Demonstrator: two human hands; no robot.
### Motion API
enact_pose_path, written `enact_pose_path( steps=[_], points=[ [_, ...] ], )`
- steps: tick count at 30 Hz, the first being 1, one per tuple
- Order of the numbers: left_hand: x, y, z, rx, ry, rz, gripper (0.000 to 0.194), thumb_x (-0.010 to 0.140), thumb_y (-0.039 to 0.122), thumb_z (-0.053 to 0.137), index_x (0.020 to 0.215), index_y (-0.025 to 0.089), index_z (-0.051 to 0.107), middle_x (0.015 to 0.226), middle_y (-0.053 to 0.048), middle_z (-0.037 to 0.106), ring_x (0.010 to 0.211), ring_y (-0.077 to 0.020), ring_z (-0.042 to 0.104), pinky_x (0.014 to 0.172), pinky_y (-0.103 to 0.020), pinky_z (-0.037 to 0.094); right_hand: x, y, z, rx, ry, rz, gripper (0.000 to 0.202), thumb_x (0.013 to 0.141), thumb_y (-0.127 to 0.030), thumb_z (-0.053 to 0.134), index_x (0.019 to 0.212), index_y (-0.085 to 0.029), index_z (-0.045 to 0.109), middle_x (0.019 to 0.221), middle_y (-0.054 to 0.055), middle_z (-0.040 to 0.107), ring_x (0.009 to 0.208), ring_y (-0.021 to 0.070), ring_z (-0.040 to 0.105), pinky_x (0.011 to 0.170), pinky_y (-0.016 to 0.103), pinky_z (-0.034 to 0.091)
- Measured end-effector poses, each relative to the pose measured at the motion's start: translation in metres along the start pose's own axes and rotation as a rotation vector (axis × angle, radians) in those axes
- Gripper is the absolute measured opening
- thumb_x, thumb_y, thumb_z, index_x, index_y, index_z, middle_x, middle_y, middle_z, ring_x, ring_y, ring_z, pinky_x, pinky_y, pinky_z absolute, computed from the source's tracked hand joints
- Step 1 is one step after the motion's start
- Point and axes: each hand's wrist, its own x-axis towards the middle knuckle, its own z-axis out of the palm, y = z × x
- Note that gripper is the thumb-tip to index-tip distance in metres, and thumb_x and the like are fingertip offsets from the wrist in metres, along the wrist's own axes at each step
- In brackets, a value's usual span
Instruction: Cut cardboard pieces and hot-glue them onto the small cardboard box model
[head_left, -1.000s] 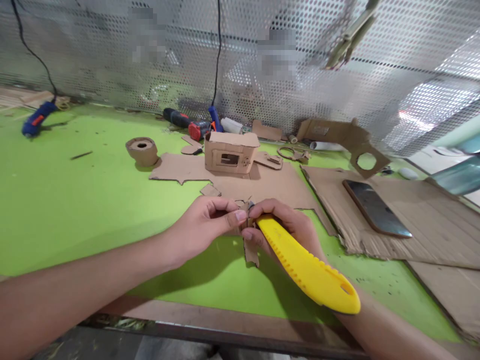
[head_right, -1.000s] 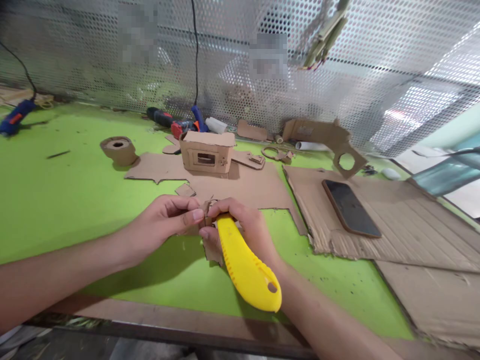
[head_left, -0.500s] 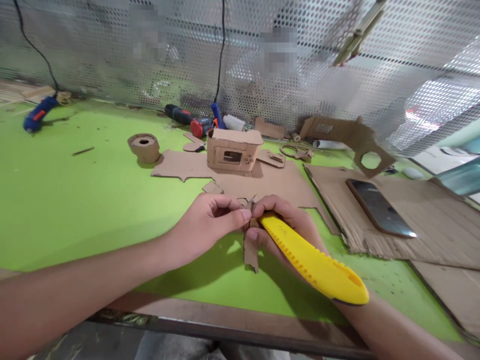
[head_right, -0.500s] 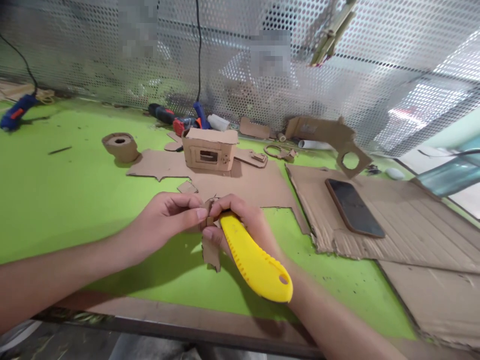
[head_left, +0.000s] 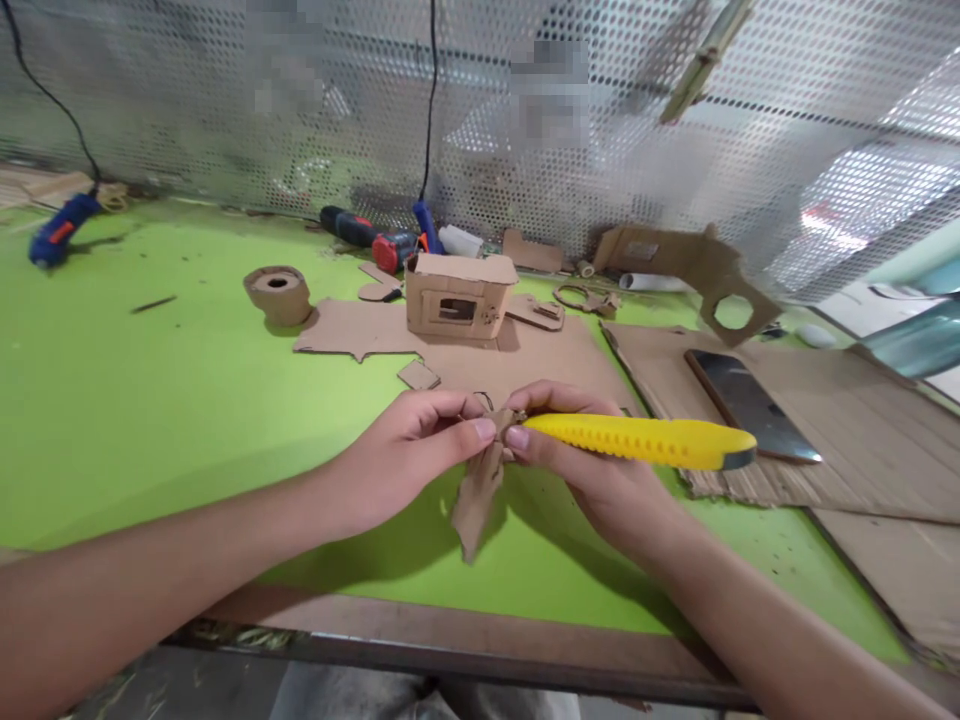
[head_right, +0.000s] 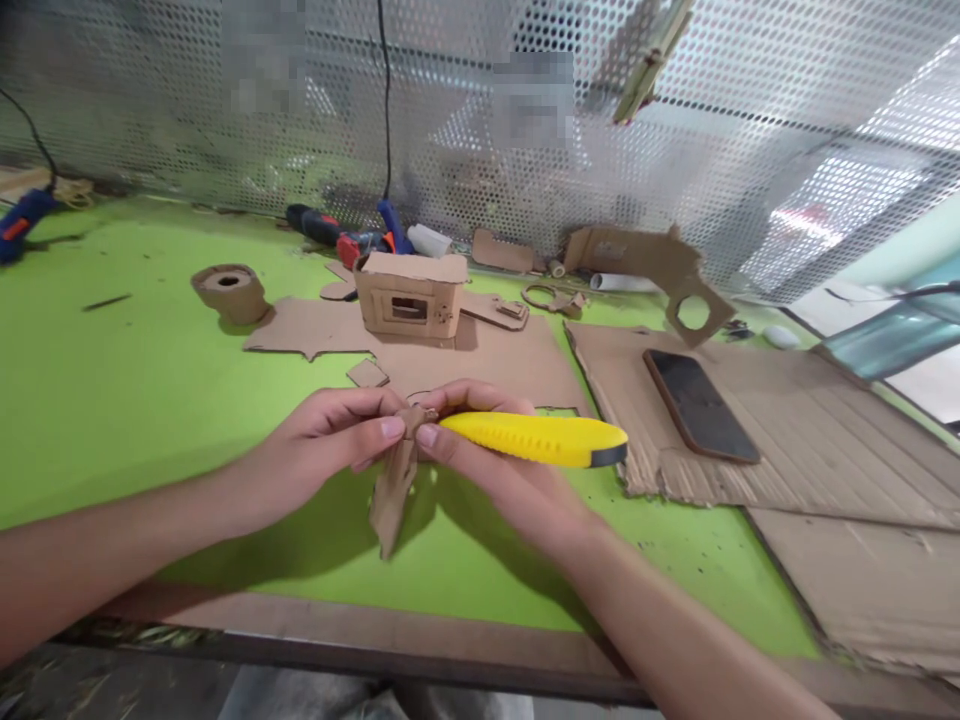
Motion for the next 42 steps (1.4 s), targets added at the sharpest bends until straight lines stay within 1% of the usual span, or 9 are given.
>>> enact_pose_path(
  steps=[10,15,18,23,29,33,37,40,42],
  points=[
    [0.002,-0.007,-0.002,0.084,-0.025,-0.01,0.046,0.101,0.06,0.065,0.086,0.017,0.062,0.078,0.002,0.055,0.072,-0.012,0.051,0.066,-0.025,0.042,-0.002,0.006,0.004,0.169,0.023,0.023,0.017,0.086,-0.027,0.088,0.094,-0.024,0.074,0.081,-0.004,0.067,0.074,0.0103,0.062,0.069,0.021,0.049],
    [0.0,-0.007,-0.008,0.239,0.144,-0.003,0.033,0.101,0.054,0.068,0.106,0.021,0.068,0.082,0.001,0.061,0.073,-0.0137,0.055,0.063,-0.026,0.043,-0.003,-0.001,0.004,-0.059,0.143,-0.071,0.015,0.089,-0.026,0.084,0.093,-0.022,0.071,0.083,-0.003,0.07,0.072,0.011,0.062,0.066,0.022,0.049],
    [-0.002,-0.006,-0.01,0.377,0.195,0.079,0.029,0.101,0.05,0.069,0.112,0.023,0.07,0.083,0.002,0.06,0.07,-0.0132,0.053,0.062,-0.027,0.041,-0.005,-0.002,0.003,-0.153,0.206,-0.107,0.014,0.091,-0.031,0.083,0.092,-0.023,0.07,0.081,-0.003,0.07,0.071,0.0117,0.061,0.064,0.023,0.048],
    [-0.001,-0.001,-0.005,0.497,0.131,0.143,0.015,0.097,0.034,0.073,0.094,0.02,0.072,0.084,0.002,0.055,0.074,-0.0129,0.049,0.065,-0.028,0.039,-0.007,0.001,0.003,-0.211,0.191,-0.103,0.018,0.091,-0.036,0.083,0.098,-0.024,0.071,0.088,0.0,0.075,0.079,0.016,0.067,0.072,0.027,0.052],
    [-0.001,-0.001,-0.001,0.443,0.09,0.117,0.02,0.098,0.031,0.07,0.083,0.019,0.063,0.08,0.003,0.051,0.073,-0.0125,0.046,0.064,-0.027,0.038,-0.008,-0.001,0.005,-0.285,0.236,-0.076,0.024,0.087,-0.044,0.085,0.099,-0.024,0.079,0.096,0.003,0.077,0.086,0.0195,0.07,0.078,0.031,0.055],
    [-0.003,-0.004,0.0,0.309,0.022,0.037,0.029,0.1,0.037,0.069,0.081,0.02,0.056,0.083,0.003,0.05,0.07,-0.0118,0.047,0.06,-0.027,0.039,-0.008,-0.004,0.004,-0.312,0.239,-0.027,0.023,0.087,-0.044,0.083,0.097,-0.023,0.08,0.092,0.004,0.077,0.084,0.0209,0.071,0.076,0.032,0.055],
    [-0.003,-0.007,0.002,0.224,-0.037,-0.04,0.031,0.1,0.046,0.068,0.087,0.019,0.059,0.084,0.0,0.052,0.075,-0.0144,0.05,0.062,-0.027,0.041,-0.005,-0.005,0.001,-0.194,0.132,0.02,0.021,0.087,-0.042,0.083,0.09,-0.023,0.078,0.076,0.001,0.072,0.071,0.0176,0.067,0.065,0.028,0.052],
    [-0.002,-0.008,0.002,0.133,-0.067,-0.073,0.037,0.097,0.055,0.07,0.092,0.019,0.061,0.084,-0.002,0.054,0.076,-0.0161,0.05,0.063,-0.029,0.043,-0.002,-0.002,0.0,-0.105,0.133,0.044,0.02,0.085,-0.04,0.086,0.09,-0.022,0.078,0.073,0.0,0.07,0.069,0.016,0.064,0.064,0.027,0.05],
    [-0.001,-0.007,0.002,0.113,-0.082,-0.073,0.036,0.096,0.053,0.072,0.092,0.019,0.062,0.083,-0.001,0.055,0.073,-0.0159,0.051,0.062,-0.029,0.043,-0.001,0.0,0.0,-0.075,0.146,0.041,0.018,0.084,-0.038,0.087,0.089,-0.023,0.078,0.075,-0.001,0.071,0.07,0.0151,0.063,0.065,0.026,0.049]
  ],
)
